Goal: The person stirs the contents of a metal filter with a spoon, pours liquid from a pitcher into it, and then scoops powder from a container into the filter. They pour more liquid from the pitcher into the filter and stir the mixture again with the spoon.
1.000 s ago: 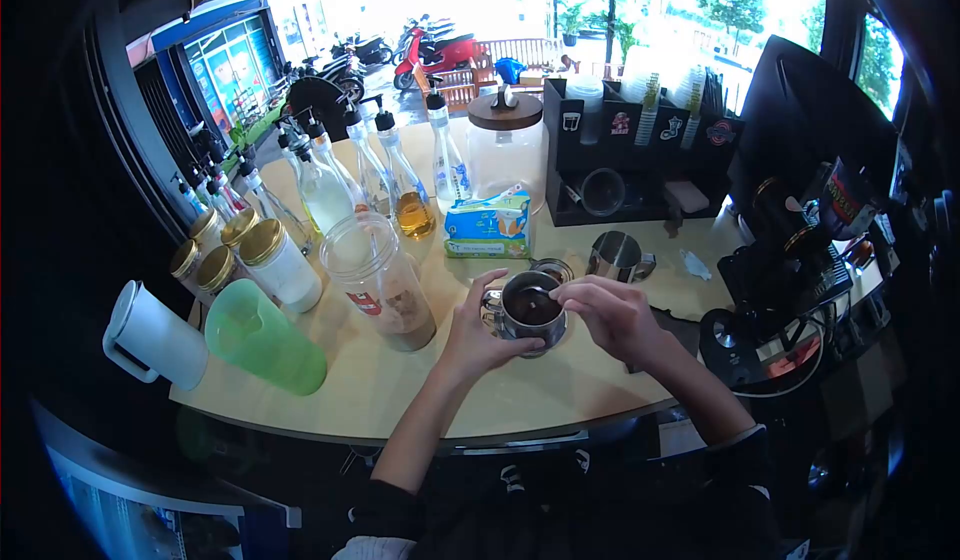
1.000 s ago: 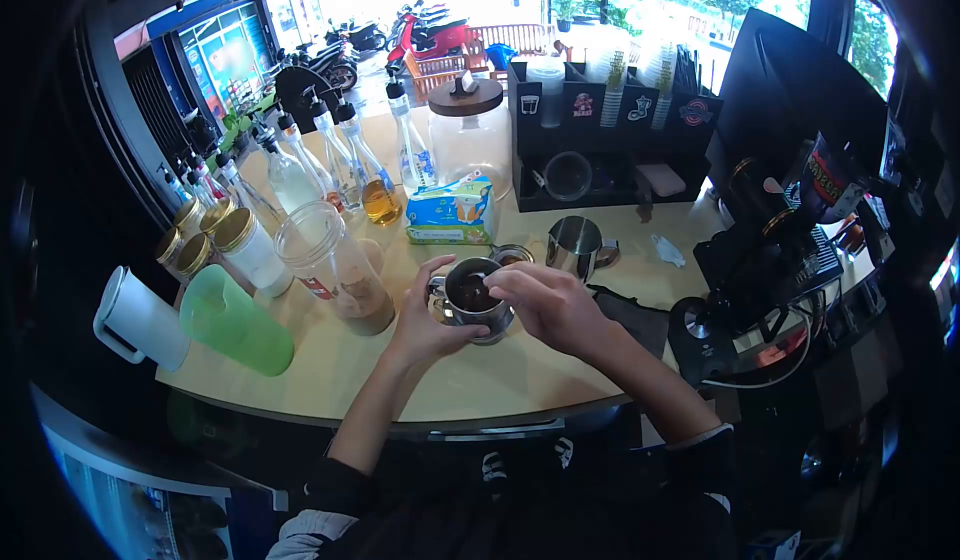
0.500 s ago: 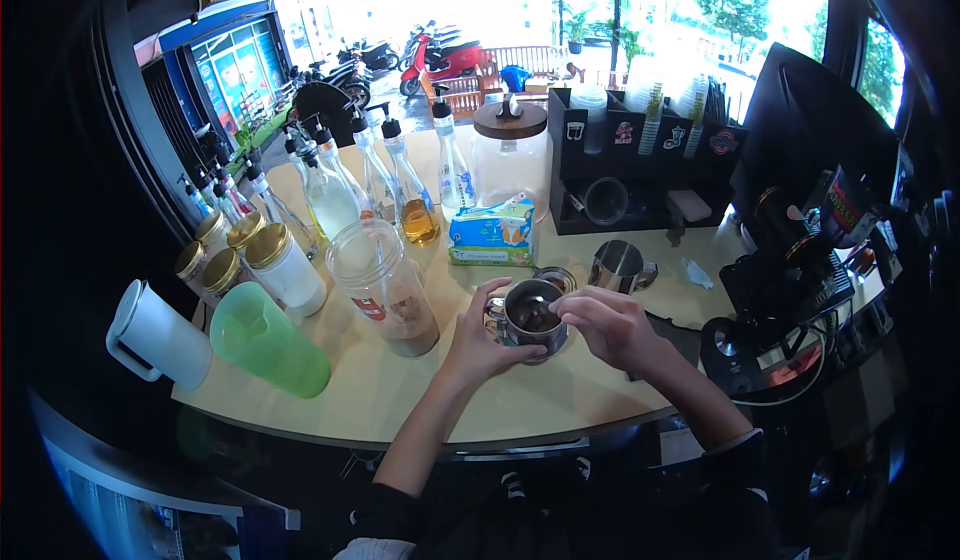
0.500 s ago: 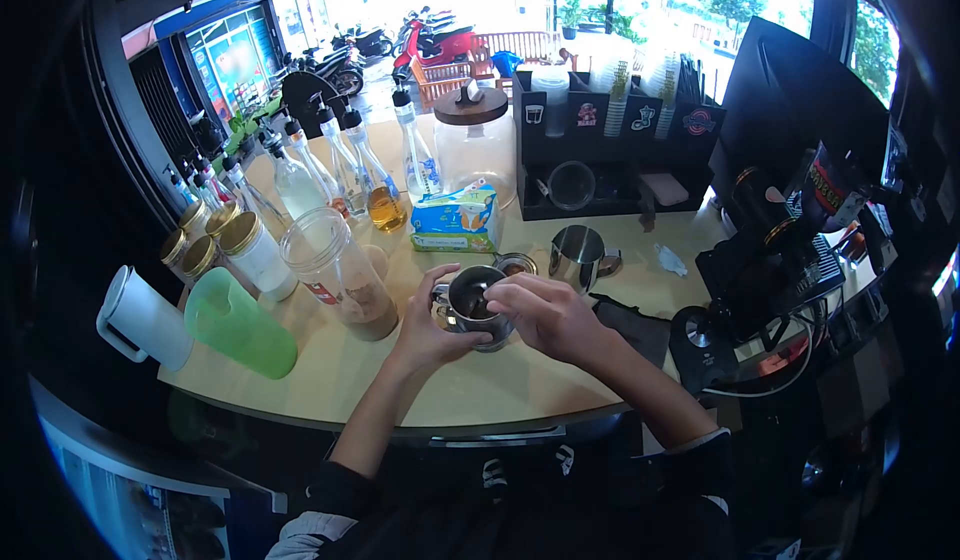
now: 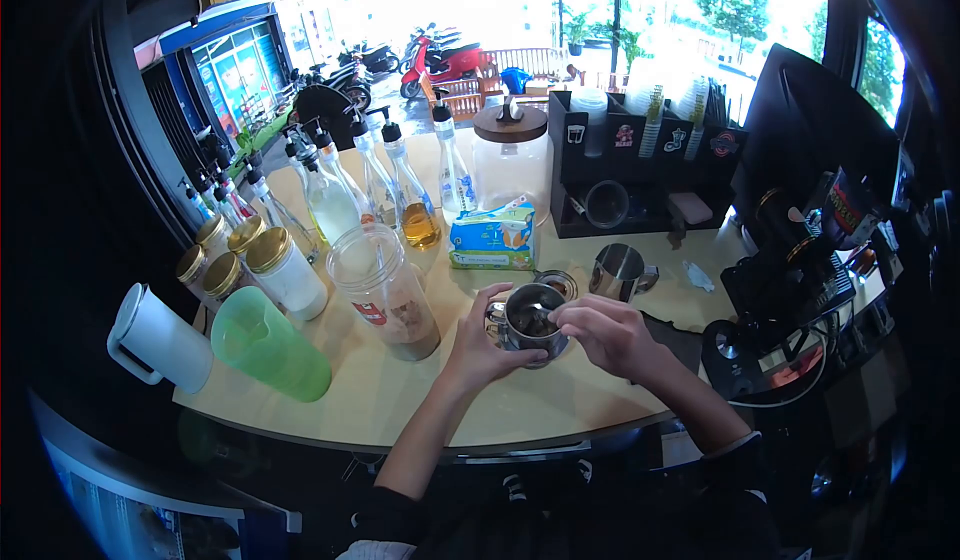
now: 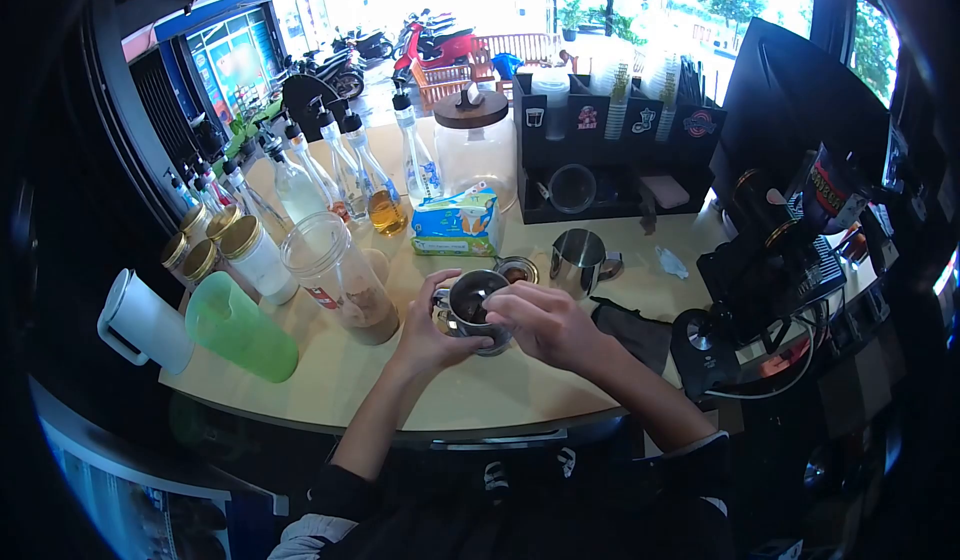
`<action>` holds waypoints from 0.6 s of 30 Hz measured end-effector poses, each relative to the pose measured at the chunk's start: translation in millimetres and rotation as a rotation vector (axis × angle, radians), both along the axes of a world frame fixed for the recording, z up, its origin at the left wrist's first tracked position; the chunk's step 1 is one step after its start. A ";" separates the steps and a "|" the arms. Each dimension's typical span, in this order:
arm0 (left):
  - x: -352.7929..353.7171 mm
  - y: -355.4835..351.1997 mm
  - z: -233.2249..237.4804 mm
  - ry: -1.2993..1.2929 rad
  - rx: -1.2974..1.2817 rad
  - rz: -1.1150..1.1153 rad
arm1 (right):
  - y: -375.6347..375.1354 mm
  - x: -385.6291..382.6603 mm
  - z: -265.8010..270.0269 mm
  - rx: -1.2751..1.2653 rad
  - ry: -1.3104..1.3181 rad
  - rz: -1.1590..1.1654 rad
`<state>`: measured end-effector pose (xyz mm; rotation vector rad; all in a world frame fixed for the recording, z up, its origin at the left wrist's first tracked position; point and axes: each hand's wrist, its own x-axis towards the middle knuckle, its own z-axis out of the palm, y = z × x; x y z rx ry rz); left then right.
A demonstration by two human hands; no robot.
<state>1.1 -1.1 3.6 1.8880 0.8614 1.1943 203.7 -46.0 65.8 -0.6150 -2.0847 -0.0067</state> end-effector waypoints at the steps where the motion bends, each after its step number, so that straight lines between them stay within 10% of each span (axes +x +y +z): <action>1: 0.0 -0.1 0.0 0.011 0.007 0.006 | -2.3 1.0 1.5 -0.009 0.006 0.011; 18: -0.8 -1.8 -0.3 0.029 -0.001 0.017 | -5.7 -4.9 -3.7 -0.270 0.171 0.039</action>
